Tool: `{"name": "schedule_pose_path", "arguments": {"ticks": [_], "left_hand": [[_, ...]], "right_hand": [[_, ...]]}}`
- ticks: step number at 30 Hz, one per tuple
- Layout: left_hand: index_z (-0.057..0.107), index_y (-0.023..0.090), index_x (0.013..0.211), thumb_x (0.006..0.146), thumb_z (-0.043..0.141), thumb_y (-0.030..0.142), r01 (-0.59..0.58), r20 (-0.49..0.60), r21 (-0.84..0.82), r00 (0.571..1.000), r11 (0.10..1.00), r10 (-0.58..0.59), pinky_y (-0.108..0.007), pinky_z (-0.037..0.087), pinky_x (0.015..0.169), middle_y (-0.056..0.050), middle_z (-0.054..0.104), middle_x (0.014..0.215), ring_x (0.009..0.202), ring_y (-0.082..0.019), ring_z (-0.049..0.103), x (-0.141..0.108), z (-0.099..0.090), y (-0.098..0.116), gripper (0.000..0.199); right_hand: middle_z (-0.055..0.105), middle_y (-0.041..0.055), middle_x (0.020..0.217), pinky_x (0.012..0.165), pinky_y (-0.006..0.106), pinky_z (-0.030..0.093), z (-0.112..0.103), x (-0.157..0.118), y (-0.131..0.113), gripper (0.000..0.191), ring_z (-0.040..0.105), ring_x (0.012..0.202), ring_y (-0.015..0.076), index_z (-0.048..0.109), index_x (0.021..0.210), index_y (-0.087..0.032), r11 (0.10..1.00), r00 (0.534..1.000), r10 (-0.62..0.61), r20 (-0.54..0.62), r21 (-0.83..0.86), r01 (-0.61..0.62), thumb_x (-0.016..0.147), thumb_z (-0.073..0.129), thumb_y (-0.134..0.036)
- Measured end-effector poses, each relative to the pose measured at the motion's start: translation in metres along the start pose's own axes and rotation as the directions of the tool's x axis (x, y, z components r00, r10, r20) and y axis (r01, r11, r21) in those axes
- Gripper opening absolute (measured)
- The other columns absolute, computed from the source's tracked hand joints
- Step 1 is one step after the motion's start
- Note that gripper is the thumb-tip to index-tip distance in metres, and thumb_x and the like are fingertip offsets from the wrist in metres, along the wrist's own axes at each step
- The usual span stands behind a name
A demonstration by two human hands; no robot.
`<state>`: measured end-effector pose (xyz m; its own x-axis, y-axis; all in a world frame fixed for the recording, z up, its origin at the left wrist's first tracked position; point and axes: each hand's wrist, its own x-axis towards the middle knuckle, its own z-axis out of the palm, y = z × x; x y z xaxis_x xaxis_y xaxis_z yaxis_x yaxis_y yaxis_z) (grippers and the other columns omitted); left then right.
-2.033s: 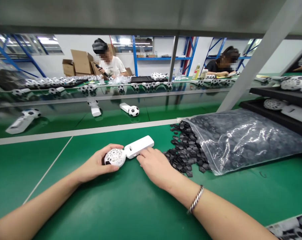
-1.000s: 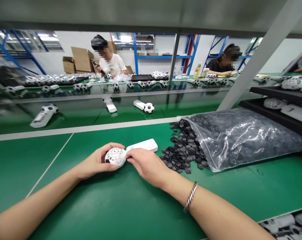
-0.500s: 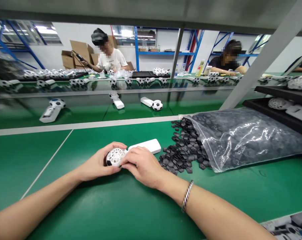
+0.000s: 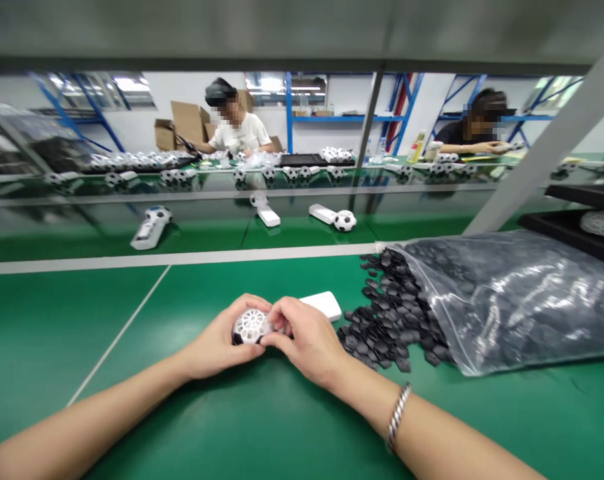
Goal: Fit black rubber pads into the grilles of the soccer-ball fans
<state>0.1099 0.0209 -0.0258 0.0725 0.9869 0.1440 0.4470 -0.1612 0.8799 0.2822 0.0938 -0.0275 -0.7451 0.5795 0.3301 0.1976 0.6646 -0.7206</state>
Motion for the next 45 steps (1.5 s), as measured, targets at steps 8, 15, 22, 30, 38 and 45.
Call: {"name": "schedule_pose_path", "arguments": {"ticks": [8, 15, 22, 30, 38, 45], "left_hand": [[0.053, 0.019, 0.099, 0.054, 0.066, 0.012, 0.145, -0.013, -0.264, 0.988, 0.954, -0.154, -0.025, 0.041, 0.063, 0.000, 0.055, 0.086, 0.073, -0.014, 0.051, 0.003, 0.000, 0.000, 0.048], [0.060, 0.018, 0.096, 0.066, 0.068, 0.027, 0.268, -0.051, -0.752, 0.887, 0.602, -0.458, -0.023, 0.045, 0.063, -0.003, 0.062, 0.090, 0.076, -0.014, 0.058, 0.023, -0.037, -0.013, 0.032], [0.053, 0.017, 0.110, 0.084, 0.042, 0.050, 0.017, -0.424, -0.419, 0.881, 0.908, -0.212, -0.035, 0.048, 0.085, -0.012, 0.059, 0.115, 0.102, -0.022, 0.057, 0.090, -0.101, -0.028, 0.044], [0.030, 0.014, 0.132, 0.070, 0.063, 0.044, 0.389, -0.886, 0.004, 0.428, 0.921, -0.177, -0.055, 0.004, 0.106, -0.019, 0.018, 0.145, 0.134, -0.037, 0.003, 0.103, -0.192, -0.110, 0.077], [0.059, 0.016, 0.104, 0.050, 0.075, 0.044, 0.540, -0.786, -0.111, 0.465, 0.834, -0.406, -0.056, 0.027, 0.093, -0.019, 0.059, 0.112, 0.116, -0.047, 0.039, 0.123, -0.237, -0.158, 0.063], [0.060, 0.014, 0.091, 0.063, 0.073, 0.029, 0.271, -0.669, -0.342, 0.602, 0.899, -0.436, -0.030, 0.046, 0.064, -0.005, 0.065, 0.083, 0.074, -0.020, 0.062, 0.131, -0.210, -0.151, 0.034]], "right_hand": [[0.058, 0.0023, 0.082, 0.064, 0.028, 0.038, -0.015, 0.010, 0.008, 0.021, 0.050, 0.074, 0.0157, 0.052, 0.086, -0.019, 0.928, 0.982, -0.150, 0.117, -0.327, 0.181, 0.081, 0.058, -0.039], [0.058, 0.0087, 0.103, 0.079, 0.037, 0.040, -0.045, 0.039, 0.026, 0.035, 0.051, 0.093, 0.0222, 0.050, 0.113, -0.020, 0.824, 0.961, -0.136, 0.240, -0.511, 0.244, 0.080, 0.059, -0.030], [0.057, 0.0007, 0.075, 0.056, 0.023, 0.040, -0.006, 0.123, 0.041, 0.023, 0.050, 0.065, 0.0122, 0.056, 0.085, -0.016, 0.885, 0.944, 0.293, 0.149, 0.332, -0.327, 0.078, 0.059, -0.037], [0.045, -0.0034, 0.055, 0.038, 0.018, 0.027, 0.028, 0.225, 0.084, 0.029, 0.037, 0.043, 0.0060, 0.048, 0.072, -0.015, 0.678, 0.871, 0.481, 0.099, 0.589, -0.441, 0.081, 0.052, -0.042], [0.061, 0.0039, 0.074, 0.046, 0.021, 0.041, 0.018, 0.221, 0.107, 0.022, 0.052, 0.058, 0.0110, 0.057, 0.082, -0.015, 0.508, 0.873, 0.476, 0.104, 0.778, -0.370, 0.075, 0.061, -0.035], [0.063, 0.0025, 0.078, 0.050, 0.023, 0.044, 0.021, 0.217, 0.114, 0.029, 0.054, 0.062, 0.0115, 0.060, 0.085, -0.017, 0.489, 0.889, 0.457, -0.003, 0.837, -0.248, 0.068, 0.069, -0.038]]}}
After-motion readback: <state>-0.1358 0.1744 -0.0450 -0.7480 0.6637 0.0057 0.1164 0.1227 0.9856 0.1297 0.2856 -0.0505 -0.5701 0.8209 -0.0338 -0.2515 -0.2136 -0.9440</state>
